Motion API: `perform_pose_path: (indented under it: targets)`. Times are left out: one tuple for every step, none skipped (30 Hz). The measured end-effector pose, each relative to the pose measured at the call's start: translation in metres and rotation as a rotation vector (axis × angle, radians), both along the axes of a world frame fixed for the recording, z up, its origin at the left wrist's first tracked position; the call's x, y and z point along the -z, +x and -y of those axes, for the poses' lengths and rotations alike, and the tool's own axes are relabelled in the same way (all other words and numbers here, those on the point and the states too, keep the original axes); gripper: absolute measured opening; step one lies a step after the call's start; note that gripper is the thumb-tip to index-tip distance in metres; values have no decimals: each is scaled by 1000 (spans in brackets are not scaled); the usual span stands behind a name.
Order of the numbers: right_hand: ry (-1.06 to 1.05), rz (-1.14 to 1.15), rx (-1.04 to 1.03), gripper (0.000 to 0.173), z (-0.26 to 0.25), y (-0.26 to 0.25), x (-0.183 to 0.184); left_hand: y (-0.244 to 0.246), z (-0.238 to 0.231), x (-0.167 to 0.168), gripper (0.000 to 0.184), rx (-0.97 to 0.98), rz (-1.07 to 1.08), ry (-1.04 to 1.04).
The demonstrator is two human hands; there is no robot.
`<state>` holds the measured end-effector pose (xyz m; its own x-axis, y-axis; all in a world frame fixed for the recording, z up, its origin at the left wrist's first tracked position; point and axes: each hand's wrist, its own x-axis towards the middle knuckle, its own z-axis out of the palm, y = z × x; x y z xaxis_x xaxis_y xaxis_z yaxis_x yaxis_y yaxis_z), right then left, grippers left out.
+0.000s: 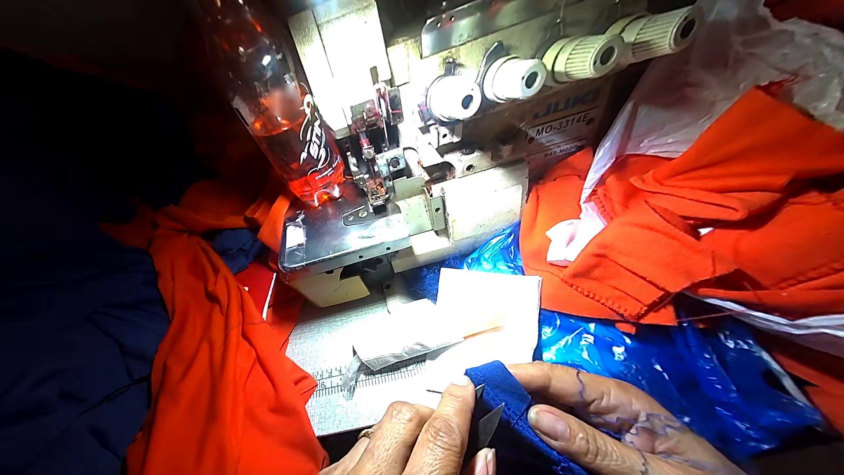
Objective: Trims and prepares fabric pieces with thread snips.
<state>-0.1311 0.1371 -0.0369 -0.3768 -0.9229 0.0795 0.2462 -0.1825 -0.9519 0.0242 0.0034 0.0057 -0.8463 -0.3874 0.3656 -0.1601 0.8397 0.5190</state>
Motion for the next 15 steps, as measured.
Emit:
perform_pose_path:
  targets:
    - [-2, -8, 8, 27, 0, 1, 1, 0, 0, 0, 27, -7, -8, 7]
    - [-2, -12, 11, 27, 0, 1, 1, 0, 0, 1, 27, -15, -16, 13]
    - [-5, -7, 9, 27, 0, 2, 1, 0, -1, 1, 26, -21, -26, 19]
    - [-8, -3, 8, 27, 1, 2, 1, 0, 0, 2, 26, -20, -32, 23]
    - [-8, -2, 7, 27, 1, 2, 1, 0, 0, 2, 26, -15, -28, 23]
    - [-9, -2, 5, 27, 1, 2, 1, 1, 0, 2, 26, -11, -21, 19]
    - [-5, -4, 5, 27, 1, 1, 2, 1, 1, 1, 26, -7, -15, 14]
    - [-1, -7, 6, 27, 0, 1, 2, 1, 1, 1, 26, -5, -6, 9]
    - [1, -17, 7, 27, 0, 0, 3, 1, 1, 0, 26, -4, 0, 6]
    - [3, -35, 7, 27, 0, 0, 3, 0, 1, 0, 26, -4, 5, 4]
    - [10, -56, 12, 27, 1, -1, 2, 0, 2, -1, 26, -5, 7, 1]
    - [12, -75, 20, 28, 1, -1, 1, -2, 2, -2, 26, -6, 7, 1]
    - [17, -92, 25, 28, 1, -2, -1, -3, 2, -3, 26, -8, 5, 2]
    - [23, -97, 27, 28, 2, -2, -3, -4, 2, -4, 26, -12, -2, 3]
    - [27, -90, 30, 28, 3, -3, -5, -6, 2, -4, 26, -16, -20, 5]
